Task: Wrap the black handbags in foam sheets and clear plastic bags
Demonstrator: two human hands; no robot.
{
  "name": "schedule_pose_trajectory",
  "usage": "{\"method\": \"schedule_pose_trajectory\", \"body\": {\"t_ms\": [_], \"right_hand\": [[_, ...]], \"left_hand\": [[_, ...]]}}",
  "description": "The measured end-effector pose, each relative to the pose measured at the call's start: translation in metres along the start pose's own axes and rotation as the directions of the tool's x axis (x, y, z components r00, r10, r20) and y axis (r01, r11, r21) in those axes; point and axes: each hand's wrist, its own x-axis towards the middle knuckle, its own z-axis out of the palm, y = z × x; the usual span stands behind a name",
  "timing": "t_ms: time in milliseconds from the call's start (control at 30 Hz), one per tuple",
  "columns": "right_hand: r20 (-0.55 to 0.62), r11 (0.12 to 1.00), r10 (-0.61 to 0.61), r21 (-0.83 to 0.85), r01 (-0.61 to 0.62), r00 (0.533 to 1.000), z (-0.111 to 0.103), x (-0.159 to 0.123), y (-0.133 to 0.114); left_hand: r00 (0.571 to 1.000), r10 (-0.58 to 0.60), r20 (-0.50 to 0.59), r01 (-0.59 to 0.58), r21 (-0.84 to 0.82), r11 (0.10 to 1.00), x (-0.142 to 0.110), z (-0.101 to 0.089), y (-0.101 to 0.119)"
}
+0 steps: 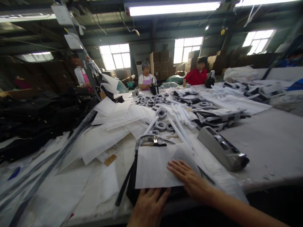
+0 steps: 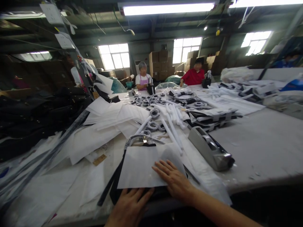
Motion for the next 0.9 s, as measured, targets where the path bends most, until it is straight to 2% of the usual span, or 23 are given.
{"method": "schedule_pose_trajectory", "body": {"t_ms": [133,233,400,533,667,900], "right_hand": [[0.007,0.993,0.05,0.11,-0.051,0.999,-0.014,0.003,-0.004],[0.069,0.997,0.03,0.069,-0.035,0.997,-0.023,0.006,-0.012],[0.173,0.995,-0.097,0.022,0.095,0.98,-0.022,0.005,-0.027],[0.152,0.993,-0.116,0.01,0.116,0.981,-0.013,0.002,-0.033],[0.155,0.994,-0.11,0.006,0.11,0.982,-0.013,0.001,-0.033],[0.208,0.992,-0.123,0.042,0.117,0.97,-0.03,0.006,-0.035]], "left_hand": [[0.999,0.046,-0.005,-0.046,0.041,0.998,0.004,-0.008,0.001],[0.999,0.022,-0.04,-0.021,0.033,0.999,0.002,-0.007,0.001],[0.997,-0.031,-0.065,0.03,-0.011,0.999,-0.008,0.016,0.005],[0.979,-0.049,-0.197,0.065,0.079,0.995,-0.017,0.037,0.011],[0.985,-0.109,-0.134,0.122,0.087,0.989,-0.022,0.039,0.015],[0.987,-0.12,-0.102,0.125,0.041,0.991,-0.026,0.029,0.012]]}}
